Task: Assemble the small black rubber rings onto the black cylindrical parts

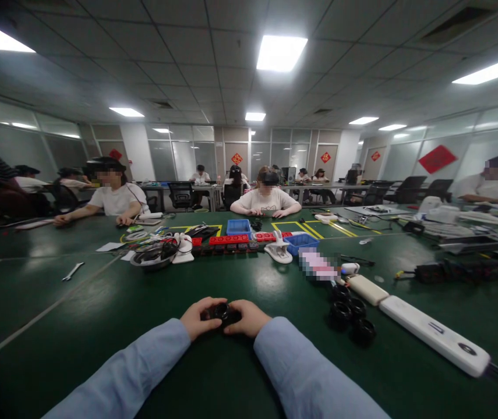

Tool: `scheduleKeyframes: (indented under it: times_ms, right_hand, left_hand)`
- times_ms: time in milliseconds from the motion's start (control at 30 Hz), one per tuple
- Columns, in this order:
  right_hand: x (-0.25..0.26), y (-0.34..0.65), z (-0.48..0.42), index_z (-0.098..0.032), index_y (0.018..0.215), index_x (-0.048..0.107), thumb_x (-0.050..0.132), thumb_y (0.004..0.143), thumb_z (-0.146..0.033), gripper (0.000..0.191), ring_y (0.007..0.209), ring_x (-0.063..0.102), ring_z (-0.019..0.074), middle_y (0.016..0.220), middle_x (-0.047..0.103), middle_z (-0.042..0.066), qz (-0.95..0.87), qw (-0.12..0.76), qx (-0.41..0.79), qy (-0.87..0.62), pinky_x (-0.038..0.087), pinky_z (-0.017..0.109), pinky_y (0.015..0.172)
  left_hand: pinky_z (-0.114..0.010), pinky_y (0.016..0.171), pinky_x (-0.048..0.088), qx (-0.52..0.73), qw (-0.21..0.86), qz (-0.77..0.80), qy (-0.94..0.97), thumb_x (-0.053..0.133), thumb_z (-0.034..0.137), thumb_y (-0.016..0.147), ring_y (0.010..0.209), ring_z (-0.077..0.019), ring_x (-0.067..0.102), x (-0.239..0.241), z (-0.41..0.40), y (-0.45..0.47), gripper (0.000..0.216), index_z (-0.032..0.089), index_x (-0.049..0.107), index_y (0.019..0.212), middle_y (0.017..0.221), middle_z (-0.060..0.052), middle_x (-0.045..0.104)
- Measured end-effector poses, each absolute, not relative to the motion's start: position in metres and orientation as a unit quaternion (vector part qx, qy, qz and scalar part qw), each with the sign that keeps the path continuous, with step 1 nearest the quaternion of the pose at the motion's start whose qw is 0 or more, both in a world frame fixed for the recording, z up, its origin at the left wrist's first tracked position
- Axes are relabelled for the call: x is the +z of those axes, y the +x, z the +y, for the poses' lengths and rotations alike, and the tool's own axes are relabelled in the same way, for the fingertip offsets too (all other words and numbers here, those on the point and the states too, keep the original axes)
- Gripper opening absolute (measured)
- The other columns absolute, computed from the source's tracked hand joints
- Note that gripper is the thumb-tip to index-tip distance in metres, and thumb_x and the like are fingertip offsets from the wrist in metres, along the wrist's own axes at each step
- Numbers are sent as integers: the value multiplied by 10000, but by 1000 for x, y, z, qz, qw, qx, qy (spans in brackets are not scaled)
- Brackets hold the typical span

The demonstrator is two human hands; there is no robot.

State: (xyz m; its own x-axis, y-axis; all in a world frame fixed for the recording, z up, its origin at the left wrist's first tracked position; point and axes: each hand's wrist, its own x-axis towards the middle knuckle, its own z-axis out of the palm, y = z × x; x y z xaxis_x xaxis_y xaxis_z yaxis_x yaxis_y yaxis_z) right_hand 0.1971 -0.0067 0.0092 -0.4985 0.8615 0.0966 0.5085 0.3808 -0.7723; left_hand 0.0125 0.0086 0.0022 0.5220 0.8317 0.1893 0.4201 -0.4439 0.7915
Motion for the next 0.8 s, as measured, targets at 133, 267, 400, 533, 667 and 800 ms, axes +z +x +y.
scheduleKeyframes:
  times_ms: [133, 267, 400, 533, 667, 800]
  right_hand:
    - [7, 197, -5, -149, 861, 583, 688, 526, -238, 362, 703, 499, 128, 748, 548, -15, -780, 258, 374, -430, 384, 230, 630]
    - [5, 198, -3, -145, 814, 574, 704, 503, -257, 355, 668, 488, 118, 706, 531, -26, -769, 261, 376, -446, 373, 222, 595]
    - [3, 191, -6, -147, 751, 539, 714, 473, -311, 367, 638, 473, 115, 677, 519, -27, -766, 261, 313, -498, 342, 206, 538]
    - [5, 177, -16, -150, 706, 507, 660, 525, -379, 330, 632, 465, 129, 674, 521, 2, -754, 257, 149, -586, 321, 226, 544]
    - [8, 173, -23, -150, 819, 522, 623, 574, -371, 345, 728, 497, 169, 771, 555, 40, -750, 282, 105, -589, 352, 276, 641]
    - [11, 183, -18, -178, 1031, 484, 662, 551, -315, 530, 852, 511, 178, 947, 559, 38, -780, 305, 274, -472, 381, 295, 735]
  left_hand:
    - [-231, 625, 396, 302, 359, 391, 792, 626, 250, 592, 755, -143, 495, 8, 5, 13, 448, 194, 550, 1030, 864, -25, 514]
    - [-247, 645, 406, 317, 347, 417, 777, 641, 225, 567, 727, -144, 497, 14, 0, 16, 405, 175, 577, 964, 835, -25, 531]
    - [-263, 641, 413, 323, 305, 454, 772, 654, 245, 549, 692, -146, 485, 17, -6, 21, 392, 158, 571, 922, 824, -30, 538]
    - [-288, 642, 414, 354, 217, 504, 757, 641, 316, 559, 710, -167, 489, 13, -11, 28, 376, 147, 555, 884, 819, -43, 528]
    - [-283, 660, 416, 379, 219, 486, 757, 611, 287, 595, 747, -167, 493, 7, -9, 29, 358, 143, 540, 915, 859, -54, 527]
    - [-247, 612, 406, 347, 314, 437, 768, 616, 243, 597, 711, -142, 498, 6, -2, 20, 391, 153, 541, 971, 885, -46, 551]
